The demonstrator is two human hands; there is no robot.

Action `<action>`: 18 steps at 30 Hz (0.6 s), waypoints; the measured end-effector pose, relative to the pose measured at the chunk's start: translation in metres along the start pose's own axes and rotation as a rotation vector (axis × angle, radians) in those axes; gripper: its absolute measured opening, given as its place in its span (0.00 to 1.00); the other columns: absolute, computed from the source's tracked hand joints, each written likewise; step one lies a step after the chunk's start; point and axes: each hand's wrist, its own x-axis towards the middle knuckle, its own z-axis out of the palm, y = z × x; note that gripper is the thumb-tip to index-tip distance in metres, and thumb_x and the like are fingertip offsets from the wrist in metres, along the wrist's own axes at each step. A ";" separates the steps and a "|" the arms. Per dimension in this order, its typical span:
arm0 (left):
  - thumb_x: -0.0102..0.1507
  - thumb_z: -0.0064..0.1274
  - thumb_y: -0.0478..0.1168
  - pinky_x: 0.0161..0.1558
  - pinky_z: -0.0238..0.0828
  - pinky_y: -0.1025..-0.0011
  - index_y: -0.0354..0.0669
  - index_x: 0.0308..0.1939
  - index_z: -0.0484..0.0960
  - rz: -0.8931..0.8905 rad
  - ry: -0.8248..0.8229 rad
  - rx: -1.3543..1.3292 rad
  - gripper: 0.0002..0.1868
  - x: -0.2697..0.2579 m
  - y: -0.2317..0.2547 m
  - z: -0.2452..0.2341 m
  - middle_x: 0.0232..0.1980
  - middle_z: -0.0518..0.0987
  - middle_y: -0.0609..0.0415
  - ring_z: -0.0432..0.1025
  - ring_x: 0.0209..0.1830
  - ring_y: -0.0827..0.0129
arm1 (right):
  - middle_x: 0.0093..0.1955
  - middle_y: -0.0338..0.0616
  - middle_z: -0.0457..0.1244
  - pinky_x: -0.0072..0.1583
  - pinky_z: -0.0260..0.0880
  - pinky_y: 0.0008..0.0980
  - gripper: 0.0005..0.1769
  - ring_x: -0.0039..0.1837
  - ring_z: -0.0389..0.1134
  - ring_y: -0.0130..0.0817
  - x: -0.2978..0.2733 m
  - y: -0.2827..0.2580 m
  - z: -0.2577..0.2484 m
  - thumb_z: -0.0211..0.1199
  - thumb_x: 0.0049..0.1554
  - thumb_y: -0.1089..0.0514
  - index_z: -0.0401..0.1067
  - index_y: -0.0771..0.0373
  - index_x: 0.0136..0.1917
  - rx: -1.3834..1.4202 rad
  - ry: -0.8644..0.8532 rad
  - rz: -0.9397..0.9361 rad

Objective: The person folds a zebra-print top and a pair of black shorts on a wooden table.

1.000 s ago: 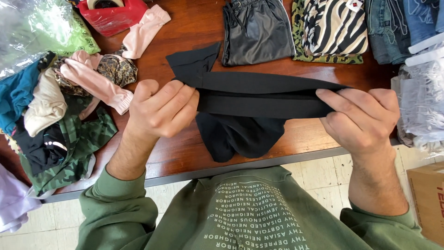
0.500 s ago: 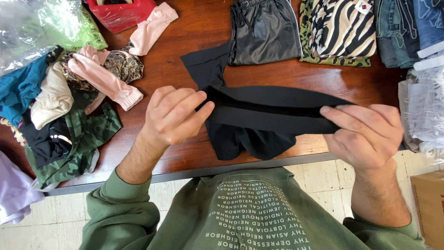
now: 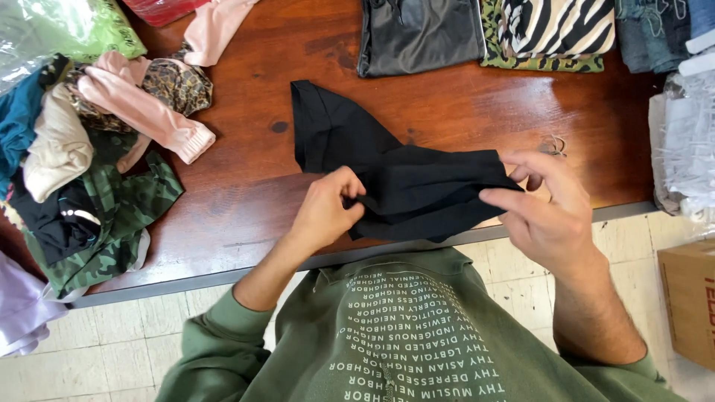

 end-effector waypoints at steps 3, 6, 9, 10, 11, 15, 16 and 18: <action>0.59 0.61 0.24 0.50 0.76 0.75 0.56 0.45 0.84 -0.052 0.250 -0.096 0.19 -0.003 -0.004 0.002 0.40 0.84 0.64 0.78 0.41 0.76 | 0.74 0.63 0.74 0.67 0.78 0.47 0.23 0.61 0.74 0.50 -0.011 -0.001 -0.009 0.64 0.69 0.86 0.88 0.63 0.58 0.093 -0.055 0.170; 0.68 0.71 0.27 0.45 0.73 0.81 0.52 0.59 0.93 -0.080 0.446 -0.224 0.18 -0.005 -0.004 -0.006 0.47 0.86 0.65 0.79 0.42 0.83 | 0.70 0.57 0.76 0.74 0.80 0.44 0.23 0.71 0.80 0.52 -0.026 0.000 -0.017 0.64 0.68 0.87 0.89 0.65 0.59 0.106 -0.108 0.271; 0.69 0.72 0.31 0.46 0.74 0.78 0.55 0.58 0.97 -0.095 0.332 -0.154 0.16 -0.011 -0.019 -0.006 0.49 0.92 0.64 0.81 0.43 0.83 | 0.73 0.48 0.78 0.73 0.80 0.34 0.21 0.70 0.81 0.38 -0.042 -0.005 -0.015 0.67 0.68 0.77 0.91 0.56 0.61 0.091 -0.246 0.429; 0.67 0.70 0.27 0.42 0.70 0.80 0.52 0.56 0.97 -0.129 0.204 -0.237 0.17 -0.013 -0.027 -0.003 0.46 0.89 0.63 0.77 0.39 0.84 | 0.71 0.47 0.78 0.75 0.79 0.34 0.20 0.70 0.81 0.37 -0.046 -0.006 -0.013 0.68 0.67 0.77 0.91 0.58 0.61 0.136 -0.242 0.475; 0.65 0.69 0.24 0.38 0.66 0.82 0.48 0.55 0.96 -0.163 0.076 -0.319 0.19 -0.016 -0.034 0.000 0.43 0.85 0.62 0.73 0.35 0.85 | 0.70 0.47 0.79 0.76 0.79 0.33 0.19 0.69 0.82 0.36 -0.049 -0.007 -0.011 0.69 0.65 0.76 0.90 0.60 0.62 0.180 -0.239 0.522; 0.66 0.75 0.24 0.52 0.74 0.79 0.45 0.63 0.94 -0.083 -0.022 -0.565 0.23 -0.033 -0.029 -0.013 0.53 0.88 0.63 0.75 0.48 0.80 | 0.73 0.51 0.78 0.81 0.75 0.39 0.19 0.75 0.79 0.42 -0.049 -0.018 -0.022 0.76 0.64 0.63 0.88 0.62 0.69 0.241 -0.301 0.645; 0.65 0.77 0.27 0.56 0.75 0.78 0.45 0.66 0.93 -0.084 -0.056 -0.667 0.25 -0.037 -0.030 -0.013 0.55 0.86 0.61 0.76 0.54 0.77 | 0.72 0.54 0.78 0.79 0.76 0.40 0.17 0.74 0.79 0.44 -0.055 -0.018 -0.021 0.74 0.67 0.59 0.88 0.64 0.67 0.275 -0.259 0.651; 0.64 0.80 0.29 0.59 0.77 0.77 0.44 0.69 0.92 -0.089 -0.091 -0.769 0.28 -0.042 -0.033 -0.012 0.58 0.84 0.60 0.77 0.59 0.75 | 0.70 0.57 0.78 0.77 0.77 0.42 0.16 0.73 0.80 0.47 -0.061 -0.021 -0.014 0.71 0.70 0.56 0.88 0.65 0.66 0.311 -0.218 0.660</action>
